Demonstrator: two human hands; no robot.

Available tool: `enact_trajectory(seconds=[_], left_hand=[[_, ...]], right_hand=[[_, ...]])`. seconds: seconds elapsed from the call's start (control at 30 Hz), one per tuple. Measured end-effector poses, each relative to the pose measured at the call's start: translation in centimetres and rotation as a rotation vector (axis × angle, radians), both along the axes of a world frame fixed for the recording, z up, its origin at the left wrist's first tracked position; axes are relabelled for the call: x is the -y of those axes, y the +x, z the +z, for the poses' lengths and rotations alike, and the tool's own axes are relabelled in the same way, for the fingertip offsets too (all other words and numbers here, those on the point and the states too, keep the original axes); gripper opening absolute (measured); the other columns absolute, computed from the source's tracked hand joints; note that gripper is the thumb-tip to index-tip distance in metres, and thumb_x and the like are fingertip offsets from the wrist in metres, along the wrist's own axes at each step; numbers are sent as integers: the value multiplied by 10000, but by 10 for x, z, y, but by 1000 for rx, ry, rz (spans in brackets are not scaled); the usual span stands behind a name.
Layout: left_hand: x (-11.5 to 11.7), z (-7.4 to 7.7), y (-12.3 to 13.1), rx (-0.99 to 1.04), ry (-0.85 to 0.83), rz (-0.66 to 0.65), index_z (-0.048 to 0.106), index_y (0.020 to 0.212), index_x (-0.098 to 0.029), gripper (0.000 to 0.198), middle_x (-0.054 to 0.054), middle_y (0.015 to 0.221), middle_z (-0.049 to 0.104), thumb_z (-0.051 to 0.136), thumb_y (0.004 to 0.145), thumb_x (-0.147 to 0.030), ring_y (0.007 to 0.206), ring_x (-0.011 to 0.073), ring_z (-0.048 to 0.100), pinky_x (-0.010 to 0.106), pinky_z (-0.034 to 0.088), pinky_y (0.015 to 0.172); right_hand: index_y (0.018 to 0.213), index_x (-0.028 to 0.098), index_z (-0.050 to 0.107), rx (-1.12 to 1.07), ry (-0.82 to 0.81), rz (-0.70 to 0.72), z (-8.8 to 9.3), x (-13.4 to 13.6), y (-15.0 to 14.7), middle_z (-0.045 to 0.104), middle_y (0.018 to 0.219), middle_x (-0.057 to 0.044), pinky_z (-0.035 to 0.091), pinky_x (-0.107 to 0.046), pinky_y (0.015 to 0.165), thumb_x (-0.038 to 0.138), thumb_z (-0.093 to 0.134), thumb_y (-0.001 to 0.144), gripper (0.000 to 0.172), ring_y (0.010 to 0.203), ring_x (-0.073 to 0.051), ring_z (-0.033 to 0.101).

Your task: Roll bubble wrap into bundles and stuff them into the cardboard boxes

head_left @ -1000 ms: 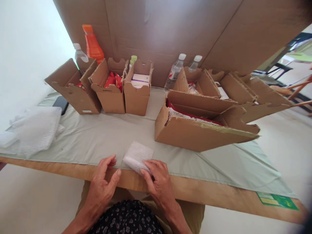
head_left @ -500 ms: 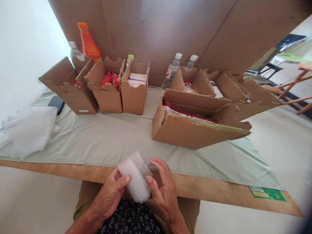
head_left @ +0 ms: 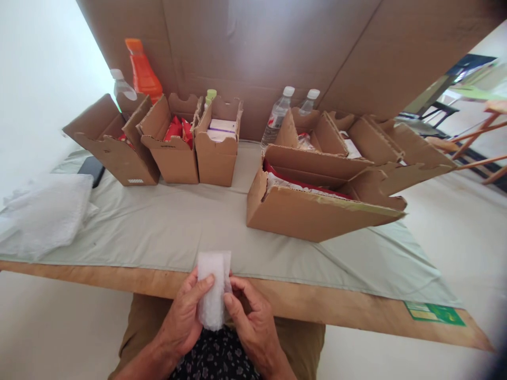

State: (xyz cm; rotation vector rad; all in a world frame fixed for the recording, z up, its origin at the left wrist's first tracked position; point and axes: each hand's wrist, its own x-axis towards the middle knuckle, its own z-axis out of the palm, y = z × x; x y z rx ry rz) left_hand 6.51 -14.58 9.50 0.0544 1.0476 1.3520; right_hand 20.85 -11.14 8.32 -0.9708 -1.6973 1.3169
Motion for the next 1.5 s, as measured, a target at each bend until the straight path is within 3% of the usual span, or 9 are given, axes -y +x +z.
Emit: enact_trajectory(seconds=[0.27, 0.47, 0.63, 0.73, 0.83, 1.0, 1.3, 1.4, 1.5], left_hand=[[-16, 8, -9, 15, -83, 214, 696, 1132, -138, 581, 70, 986, 790, 926, 635, -332, 892, 252, 748, 345, 600, 835], [-4, 6, 29, 165, 15, -4, 684, 1235, -158, 571, 100, 1034, 779, 874, 740, -370, 970, 258, 735, 342, 564, 897], [4, 2, 22, -17, 127, -85, 662, 1296, -193, 593, 93, 1062, 764, 844, 778, -415, 1009, 250, 700, 338, 526, 908], [7, -1, 12, -90, 220, -313, 663, 1299, -192, 576, 87, 1042, 753, 820, 800, -432, 941, 220, 682, 311, 511, 861], [10, -3, 8, -187, 220, -539, 677, 1269, -172, 565, 68, 958, 735, 805, 803, -464, 788, 164, 637, 246, 469, 710], [12, -3, 5, -122, 218, -638, 663, 1227, -153, 614, 82, 937, 716, 812, 750, -510, 767, 180, 646, 267, 483, 698], [-2, -5, 0, -422, 183, -652, 690, 1146, -206, 361, 7, 824, 688, 733, 799, -295, 711, 144, 631, 230, 475, 668], [-15, 7, -11, -543, 297, -545, 673, 1204, -219, 420, 76, 1031, 714, 723, 831, -404, 846, 196, 660, 288, 530, 750], [-39, 36, -19, -992, 495, -400, 689, 1200, -250, 344, 90, 1072, 718, 685, 865, -332, 896, 218, 664, 336, 546, 830]], right_hand=[[1503, 219, 428, 193, 417, -216, -24, 21, 12, 479, 1516, -124, 431, -451, 1133, 338, 436, 1058, 460, 1407, -281, 462], [1609, 219, 254, 273, 731, -336, -26, 11, -6, 263, 1643, -137, 327, -582, 1144, 347, 322, 1088, 541, 1459, -341, 337], [1562, 250, 358, 10, 319, -282, -24, 5, 14, 422, 1567, -141, 398, -563, 1120, 487, 348, 1073, 543, 1375, -329, 480], [1463, 226, 490, -209, -137, -137, -19, 0, 27, 638, 1340, -139, 550, -424, 950, 602, 438, 1015, 587, 1135, -283, 661], [1287, 185, 639, -189, -341, -40, -8, -9, 31, 729, 1048, -103, 570, -317, 739, 682, 660, 853, 661, 851, -237, 693], [916, 198, 732, 44, -222, -82, 9, -18, 37, 667, 737, -16, 475, -239, 582, 503, 720, 841, 314, 639, -163, 577], [1001, 212, 722, 172, -107, 16, 26, -26, 67, 720, 833, -26, 533, -255, 667, 375, 674, 853, 225, 737, -197, 659], [965, 218, 723, 155, -131, -159, 37, -32, 89, 708, 794, -17, 539, -257, 640, 437, 697, 859, 245, 711, -200, 664], [967, 227, 737, 150, -107, -361, 52, -41, 117, 706, 747, -14, 541, -253, 573, 498, 762, 817, 311, 641, -199, 661]])
